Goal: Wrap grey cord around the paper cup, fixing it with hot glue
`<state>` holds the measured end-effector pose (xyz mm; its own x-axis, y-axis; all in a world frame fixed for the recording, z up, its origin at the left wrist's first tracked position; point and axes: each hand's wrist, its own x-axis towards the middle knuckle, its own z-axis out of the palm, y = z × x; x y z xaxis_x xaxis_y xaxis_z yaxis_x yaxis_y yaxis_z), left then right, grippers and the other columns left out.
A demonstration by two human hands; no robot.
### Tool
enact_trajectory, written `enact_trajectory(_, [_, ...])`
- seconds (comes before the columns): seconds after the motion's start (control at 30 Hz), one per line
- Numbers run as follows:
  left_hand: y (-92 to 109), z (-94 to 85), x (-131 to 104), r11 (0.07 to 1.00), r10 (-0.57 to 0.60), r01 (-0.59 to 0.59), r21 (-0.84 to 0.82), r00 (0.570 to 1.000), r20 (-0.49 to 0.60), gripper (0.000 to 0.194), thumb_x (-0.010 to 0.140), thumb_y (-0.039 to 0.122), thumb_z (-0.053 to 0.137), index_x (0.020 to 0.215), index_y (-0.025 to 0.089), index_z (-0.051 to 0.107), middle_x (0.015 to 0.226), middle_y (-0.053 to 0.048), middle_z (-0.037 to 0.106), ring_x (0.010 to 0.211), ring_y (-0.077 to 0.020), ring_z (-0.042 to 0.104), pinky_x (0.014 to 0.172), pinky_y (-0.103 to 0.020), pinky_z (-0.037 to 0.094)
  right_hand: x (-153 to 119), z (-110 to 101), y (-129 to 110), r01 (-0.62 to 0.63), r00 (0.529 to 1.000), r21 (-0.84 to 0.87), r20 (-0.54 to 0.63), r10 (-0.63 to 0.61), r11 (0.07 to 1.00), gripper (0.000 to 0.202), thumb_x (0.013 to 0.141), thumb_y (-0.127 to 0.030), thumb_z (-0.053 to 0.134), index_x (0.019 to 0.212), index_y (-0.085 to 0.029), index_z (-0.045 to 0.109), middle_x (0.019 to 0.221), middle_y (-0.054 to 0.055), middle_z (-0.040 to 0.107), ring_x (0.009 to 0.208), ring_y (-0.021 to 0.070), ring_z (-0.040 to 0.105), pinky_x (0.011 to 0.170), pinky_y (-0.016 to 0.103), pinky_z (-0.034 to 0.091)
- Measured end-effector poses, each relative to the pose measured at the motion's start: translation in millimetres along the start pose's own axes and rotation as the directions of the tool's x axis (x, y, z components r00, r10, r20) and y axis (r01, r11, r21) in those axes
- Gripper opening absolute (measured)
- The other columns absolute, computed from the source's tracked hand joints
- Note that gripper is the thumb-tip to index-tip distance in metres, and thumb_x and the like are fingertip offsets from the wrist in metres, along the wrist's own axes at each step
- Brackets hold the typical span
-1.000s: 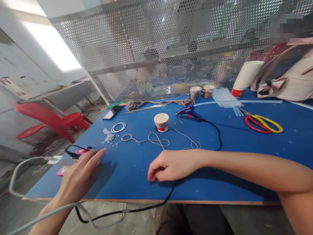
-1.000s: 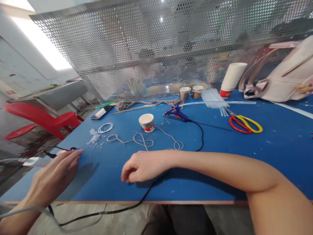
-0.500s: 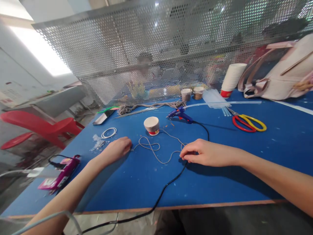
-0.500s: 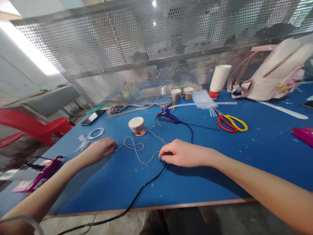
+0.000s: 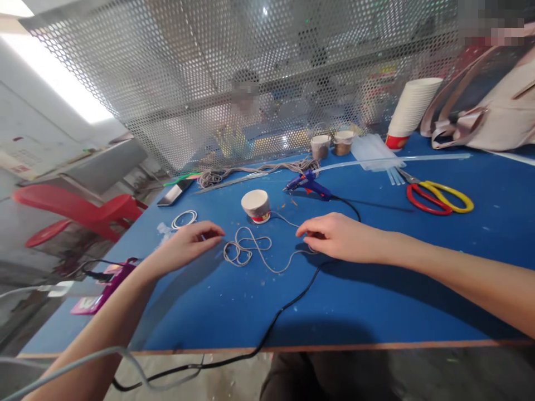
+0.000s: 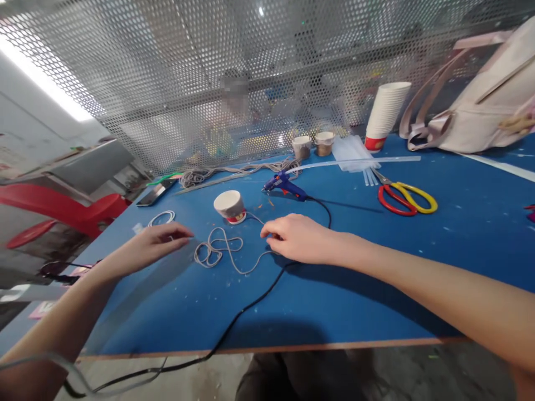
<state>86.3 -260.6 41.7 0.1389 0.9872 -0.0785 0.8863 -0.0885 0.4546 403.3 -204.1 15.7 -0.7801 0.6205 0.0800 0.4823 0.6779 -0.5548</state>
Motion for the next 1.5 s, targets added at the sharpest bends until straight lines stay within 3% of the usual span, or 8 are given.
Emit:
enact_trajectory(0.13, [6,21.7,-8,0.979,0.162,-0.180,0.093,0.972,0.169,0.024,0.080,0.040,0.055,0.089,0.021,0.066,0.087,-0.003,0.061,0.075,-0.0144,0.058,0.069,-0.025,0.047,30,17,-17,0.196,0.978,-0.156,0.097,-0.182,0.968,0.021,0.085,-0.016,0.048,0.093,-0.018,0.067,0.099,0.006,0.069,0.086,0.0201,0.063,0.070,0.029,0.042])
enact_trajectory(0.3, [15,38.6,-18,0.971,0.216,-0.226,0.075,0.968,0.127,0.028,0.089,0.032,0.040,0.076,0.017,0.061,0.081,-0.003,0.057,0.070,-0.0126,0.055,0.068,-0.024,0.045,70,50,-37,0.350,0.930,-0.260,0.208,-0.302,0.900,0.020,0.085,-0.016,0.050,0.095,-0.017,0.067,0.097,0.009,0.066,0.080,0.0194,0.062,0.058,0.026,0.037])
enact_trajectory(0.43, [18,27.1,-26,0.983,0.173,-0.169,-0.073,0.984,0.051,0.025,0.088,0.032,0.044,0.075,0.018,0.059,0.079,-0.002,0.060,0.070,-0.0122,0.055,0.066,-0.023,0.045,83,57,-41,0.374,0.923,-0.264,0.197,-0.330,0.889,0.017,0.086,-0.017,0.051,0.090,-0.016,0.068,0.095,0.008,0.067,0.080,0.0194,0.062,0.059,0.027,0.037])
enact_trajectory(0.6, [16,7.0,-34,0.956,0.244,-0.177,-0.232,0.922,0.302,0.021,0.086,0.029,0.049,0.088,0.021,0.068,0.092,-0.004,0.069,0.082,-0.0149,0.062,0.075,-0.025,0.048,56,27,-30,0.352,0.924,-0.186,0.222,-0.310,0.917,0.021,0.087,-0.012,0.048,0.093,-0.016,0.068,0.093,0.007,0.066,0.085,0.0181,0.061,0.069,0.026,0.042])
enact_trajectory(0.77, [21,3.3,-17,0.991,0.061,-0.063,-0.119,0.998,-0.023,0.025,0.083,0.038,0.049,0.075,0.019,0.064,0.056,0.003,0.056,0.054,-0.0118,0.053,0.054,-0.022,0.045,3,-4,-26,0.311,0.887,-0.129,0.394,-0.239,0.942,0.025,0.086,-0.010,0.048,0.102,-0.017,0.067,0.098,0.007,0.066,0.090,0.0191,0.061,0.076,0.028,0.045])
enact_trajectory(0.93, [44,16.6,17,0.985,0.153,-0.170,-0.025,0.936,-0.318,0.024,0.081,0.033,0.048,0.097,0.019,0.059,0.088,-0.004,0.064,0.078,-0.0168,0.059,0.063,-0.027,0.050,-19,-26,-31,0.160,0.919,-0.115,0.379,-0.106,0.980,0.027,0.090,-0.019,0.046,0.106,-0.020,0.068,0.095,0.005,0.071,0.093,0.0194,0.063,0.078,0.027,0.044])
enact_trajectory(1.2, [53,53.0,59,0.915,0.305,-0.196,0.353,0.908,-0.287,0.028,0.083,0.025,0.045,0.107,0.016,0.057,0.111,-0.012,0.063,0.103,-0.0270,0.055,0.089,-0.045,0.046,23,-20,-1,0.066,0.989,-0.115,0.139,-0.050,0.991,0.023,0.086,-0.027,0.051,0.096,-0.019,0.071,0.094,0.006,0.073,0.082,0.0185,0.065,0.071,0.027,0.043])
enact_trajectory(1.5, [39,48.3,59,0.956,0.262,-0.199,0.216,0.908,-0.328,0.037,0.074,0.013,0.038,0.104,0.015,0.059,0.101,-0.010,0.068,0.093,-0.0220,0.062,0.083,-0.036,0.049,55,9,24,0.006,0.996,-0.036,-0.088,-0.009,0.999,0.025,0.080,-0.019,0.049,0.092,-0.018,0.071,0.097,0.008,0.072,0.089,0.0210,0.065,0.073,0.028,0.044])
